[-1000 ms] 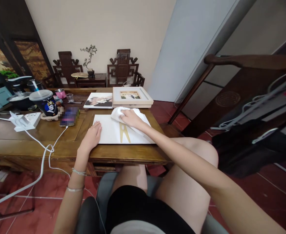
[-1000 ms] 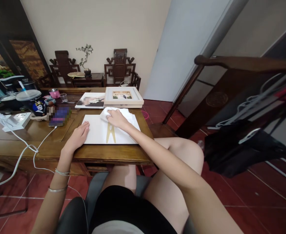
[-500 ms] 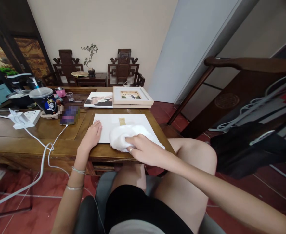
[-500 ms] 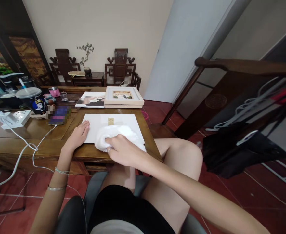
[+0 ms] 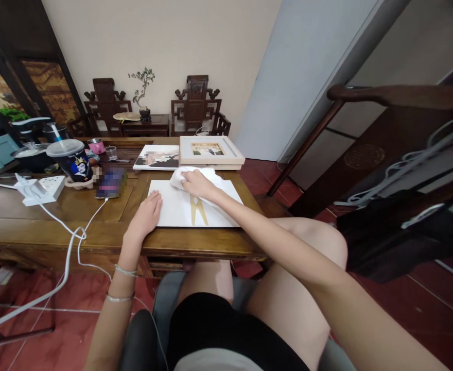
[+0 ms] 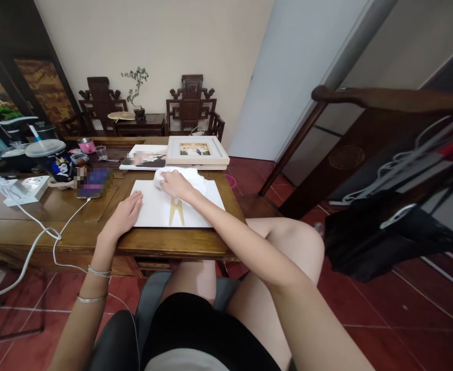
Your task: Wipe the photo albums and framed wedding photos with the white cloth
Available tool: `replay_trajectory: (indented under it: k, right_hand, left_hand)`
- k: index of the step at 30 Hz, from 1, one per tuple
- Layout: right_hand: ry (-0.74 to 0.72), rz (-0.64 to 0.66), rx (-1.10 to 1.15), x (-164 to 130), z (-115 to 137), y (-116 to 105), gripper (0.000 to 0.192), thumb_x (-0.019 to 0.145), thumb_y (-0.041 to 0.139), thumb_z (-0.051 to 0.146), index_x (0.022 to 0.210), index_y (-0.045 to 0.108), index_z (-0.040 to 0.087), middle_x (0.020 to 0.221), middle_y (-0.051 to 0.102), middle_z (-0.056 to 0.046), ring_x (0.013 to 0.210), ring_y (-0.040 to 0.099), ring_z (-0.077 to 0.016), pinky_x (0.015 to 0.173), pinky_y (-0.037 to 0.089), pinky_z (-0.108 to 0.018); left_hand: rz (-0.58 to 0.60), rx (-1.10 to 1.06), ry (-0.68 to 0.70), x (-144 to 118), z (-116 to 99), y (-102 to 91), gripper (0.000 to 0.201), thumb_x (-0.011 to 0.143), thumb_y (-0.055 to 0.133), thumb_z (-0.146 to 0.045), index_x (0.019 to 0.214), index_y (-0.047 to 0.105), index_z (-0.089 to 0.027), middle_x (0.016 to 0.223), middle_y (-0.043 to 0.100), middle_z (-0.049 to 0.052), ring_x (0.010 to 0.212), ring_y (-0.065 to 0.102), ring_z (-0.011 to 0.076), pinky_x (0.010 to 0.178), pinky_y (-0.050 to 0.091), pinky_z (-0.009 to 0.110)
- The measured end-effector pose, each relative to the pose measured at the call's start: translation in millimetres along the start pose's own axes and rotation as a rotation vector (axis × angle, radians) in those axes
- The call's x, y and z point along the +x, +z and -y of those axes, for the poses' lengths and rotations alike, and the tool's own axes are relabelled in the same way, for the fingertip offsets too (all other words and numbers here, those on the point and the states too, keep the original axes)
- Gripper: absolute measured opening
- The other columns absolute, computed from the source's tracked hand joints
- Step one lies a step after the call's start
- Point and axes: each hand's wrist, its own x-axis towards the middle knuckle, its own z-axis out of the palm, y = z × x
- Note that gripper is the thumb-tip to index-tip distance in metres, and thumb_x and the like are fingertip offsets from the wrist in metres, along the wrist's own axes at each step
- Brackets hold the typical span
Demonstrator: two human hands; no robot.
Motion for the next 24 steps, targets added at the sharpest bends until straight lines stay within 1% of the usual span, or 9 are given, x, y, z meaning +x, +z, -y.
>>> replay_trajectory:
  k: [2,4,11,13,14,15,17,21,24]
  right_hand:
    - [-0.004,0.006,-0.020,-2,4,2,0.029,0.091,0.036,0.016,0.099,0.064,0.009,0.098,0.068,-0.019,0.086,0.060,-0.0264,0.075,0.039,-0.031]
    - [-0.034,0.016,-0.028,-16,12,2,0.029,0.091,0.037,0.016,0.100,0.064,0.009,0.096,0.068,-0.019,0.083,0.060,-0.0254,0.074,0.039,-0.031]
    - [-0.207,0.098,-0.025,-109,44,-11,0.023,0.088,0.041,0.014,0.089,0.064,0.013,0.078,0.065,-0.011,0.074,0.056,-0.0224,0.071,0.036,-0.030]
    - [-0.238,0.133,0.003,-124,48,-16,0.021,0.087,0.043,0.014,0.086,0.063,0.014,0.076,0.062,-0.009,0.071,0.054,-0.0214,0.070,0.036,-0.030]
    - [-0.237,0.144,0.024,-126,48,-17,0.020,0.087,0.043,0.014,0.085,0.063,0.014,0.075,0.062,-0.008,0.070,0.054,-0.0207,0.069,0.036,-0.030]
    - [-0.229,0.150,0.046,-124,46,-18,0.019,0.087,0.044,0.014,0.084,0.063,0.015,0.074,0.061,-0.008,0.069,0.053,-0.0201,0.068,0.036,-0.029]
    - [-0.202,0.146,0.081,-109,38,-16,0.019,0.087,0.044,0.014,0.085,0.063,0.015,0.073,0.061,-0.007,0.068,0.054,-0.0195,0.067,0.037,-0.029]
    - [-0.113,0.080,0.054,-50,16,-6,0.023,0.088,0.041,0.015,0.089,0.064,0.013,0.080,0.066,-0.011,0.075,0.059,-0.0214,0.070,0.041,-0.029]
    - [-0.046,0.043,-0.008,-8,8,-1,0.027,0.091,0.039,0.017,0.096,0.065,0.012,0.092,0.068,-0.015,0.084,0.062,-0.0235,0.073,0.042,-0.029]
  left_hand:
    - [-0.007,0.001,0.004,0,0,0.5,0.047,0.099,0.028,-0.029,0.127,0.058,-0.006,0.143,0.054,0.019,0.140,0.043,0.0255,0.120,0.028,0.044]
    - [-0.015,-0.001,0.014,1,1,1.5,0.046,0.099,0.028,-0.029,0.126,0.059,-0.008,0.141,0.055,0.019,0.140,0.044,0.0258,0.120,0.029,0.045]
    - [-0.041,-0.007,0.040,1,6,6.6,0.045,0.099,0.028,-0.029,0.121,0.061,-0.009,0.138,0.058,0.019,0.138,0.046,0.0259,0.119,0.031,0.045]
    - [-0.048,-0.011,0.041,1,7,7.5,0.045,0.099,0.028,-0.029,0.122,0.061,-0.009,0.139,0.058,0.018,0.138,0.046,0.0259,0.119,0.031,0.046]
    - [-0.048,-0.013,0.040,1,8,7.6,0.045,0.099,0.028,-0.030,0.122,0.060,-0.009,0.139,0.057,0.019,0.138,0.046,0.0259,0.119,0.031,0.046]
    - [-0.047,-0.014,0.038,1,8,7.6,0.045,0.100,0.028,-0.030,0.123,0.060,-0.009,0.139,0.057,0.019,0.138,0.045,0.0259,0.119,0.031,0.046]
    - [-0.042,-0.013,0.038,1,8,7.3,0.045,0.099,0.028,-0.029,0.123,0.060,-0.008,0.139,0.057,0.019,0.139,0.045,0.0259,0.119,0.030,0.046]
    - [-0.042,-0.017,0.045,1,7,6.5,0.043,0.099,0.028,-0.029,0.118,0.063,-0.011,0.135,0.061,0.017,0.138,0.046,0.0259,0.119,0.031,0.045]
    - [-0.052,-0.026,0.047,1,7,6.0,0.043,0.099,0.028,-0.029,0.118,0.062,-0.010,0.136,0.060,0.019,0.137,0.047,0.0265,0.119,0.031,0.046]
